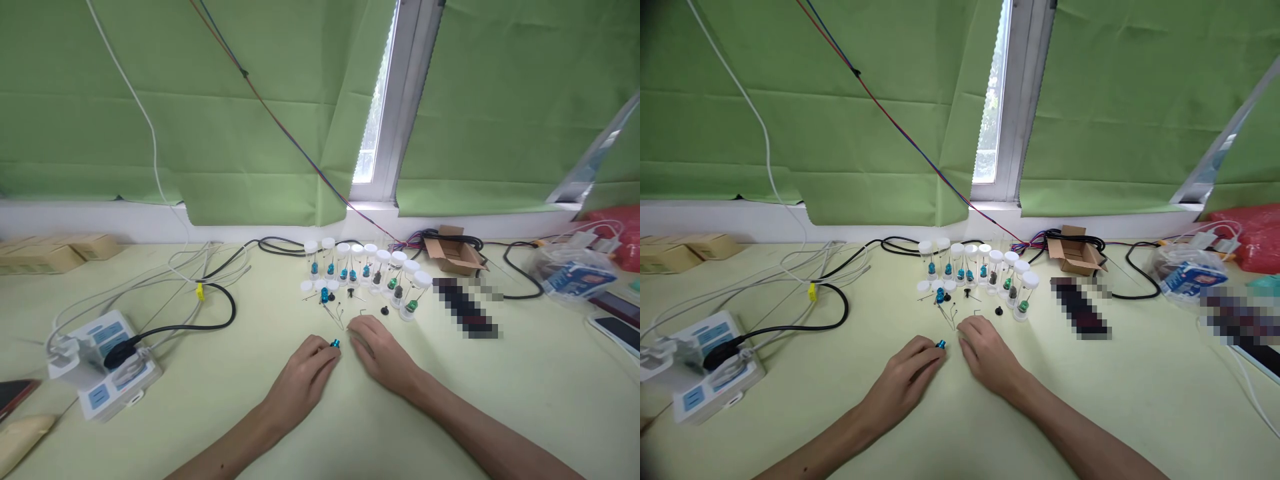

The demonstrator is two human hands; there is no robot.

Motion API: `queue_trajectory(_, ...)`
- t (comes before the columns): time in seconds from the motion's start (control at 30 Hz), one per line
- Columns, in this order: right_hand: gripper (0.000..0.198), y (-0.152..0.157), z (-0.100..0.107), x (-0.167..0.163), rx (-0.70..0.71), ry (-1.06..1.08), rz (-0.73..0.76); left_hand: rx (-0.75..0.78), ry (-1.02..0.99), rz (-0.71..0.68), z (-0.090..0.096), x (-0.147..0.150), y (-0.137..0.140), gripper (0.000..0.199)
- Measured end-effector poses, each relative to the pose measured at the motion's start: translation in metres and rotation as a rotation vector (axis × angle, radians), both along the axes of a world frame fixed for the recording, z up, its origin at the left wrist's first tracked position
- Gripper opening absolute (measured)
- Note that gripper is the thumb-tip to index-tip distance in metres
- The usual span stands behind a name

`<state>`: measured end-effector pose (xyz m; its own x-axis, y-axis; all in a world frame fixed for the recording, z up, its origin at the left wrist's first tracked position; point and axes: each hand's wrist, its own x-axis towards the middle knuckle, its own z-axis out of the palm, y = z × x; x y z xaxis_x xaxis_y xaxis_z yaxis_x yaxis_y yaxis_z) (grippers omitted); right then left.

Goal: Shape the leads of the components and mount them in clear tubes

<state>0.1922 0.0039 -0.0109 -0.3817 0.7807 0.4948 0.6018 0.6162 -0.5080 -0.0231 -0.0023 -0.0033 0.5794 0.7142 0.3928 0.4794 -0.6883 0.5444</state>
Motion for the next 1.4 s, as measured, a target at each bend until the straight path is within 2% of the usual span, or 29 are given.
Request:
queue_trajectory(0.27, 0.011, 0.011, -0.006, -0.006, 0.063, -0.108, -0.085, -0.023, -0.072, 0.083, 0.004, 0.003, 0.0, 0.021)
queue_trajectory(0.5, 0.003, 0.032, -0.009, -0.02, 0.107, -0.21, -0.151, -0.01, -0.121, 0.146, 0.003, 0.002, 0.001, 0.018)
queue_trajectory(0.77, 0.003, 0.036, -0.01, -0.027, 0.029, -0.239, -0.313, -0.035, -0.16, 0.196, 0.007, 0.001, 0.002, 0.017)
queue_trajectory(1.17, 0.017, 0.038, -0.009, -0.025, 0.011, -0.277, -0.291, -0.066, -0.127, 0.245, 0.006, 0.001, 0.001, 0.021)
queue_trajectory(1.4, 0.006, 0.036, -0.008, -0.024, 0.003, -0.198, -0.275, -0.067, -0.124, 0.223, 0.008, 0.002, 0.002, 0.021)
